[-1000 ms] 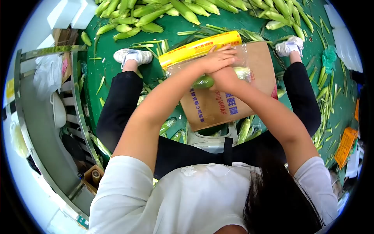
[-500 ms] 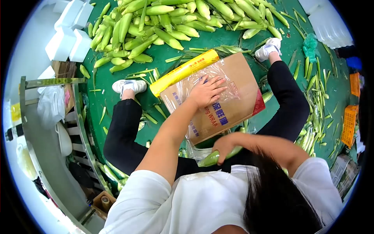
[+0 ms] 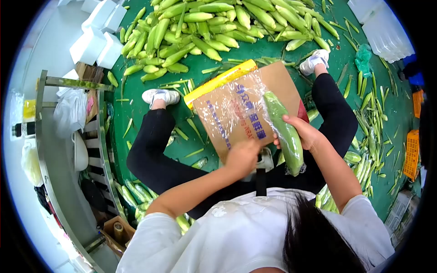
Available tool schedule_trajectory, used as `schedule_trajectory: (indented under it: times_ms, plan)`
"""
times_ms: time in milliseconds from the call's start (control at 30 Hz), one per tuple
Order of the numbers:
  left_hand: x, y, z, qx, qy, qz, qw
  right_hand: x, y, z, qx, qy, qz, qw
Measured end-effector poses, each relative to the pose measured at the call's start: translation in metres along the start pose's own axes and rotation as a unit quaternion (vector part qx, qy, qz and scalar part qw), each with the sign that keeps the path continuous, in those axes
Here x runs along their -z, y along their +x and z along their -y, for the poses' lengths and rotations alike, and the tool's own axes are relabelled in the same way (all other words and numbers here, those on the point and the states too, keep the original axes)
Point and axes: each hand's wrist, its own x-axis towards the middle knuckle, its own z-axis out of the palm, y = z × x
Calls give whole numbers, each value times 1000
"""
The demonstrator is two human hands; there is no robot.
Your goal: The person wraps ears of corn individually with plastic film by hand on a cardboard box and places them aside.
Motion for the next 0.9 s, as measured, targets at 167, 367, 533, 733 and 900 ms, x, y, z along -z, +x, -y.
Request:
schedule_trajectory:
  times_ms: [167, 367, 533, 733, 900]
  plan:
    - [89, -12, -13, -139, 236, -85, 958, -60, 15, -37, -144, -216, 175, 950]
    - [98, -64, 27, 112, -123, 161, 973, -78, -16, -46, 288, -763, -17, 578]
    - [116, -135, 20, 361, -699, 331, 521, -86, 11, -13, 451, -805, 148, 356]
    - [142, -231, -14, 373, -787, 96, 483, -142, 129, 14, 647, -672, 129, 336]
    - [119, -328, -28, 405, -690, -442, 405, -170, 271, 86, 488, -501, -9, 715]
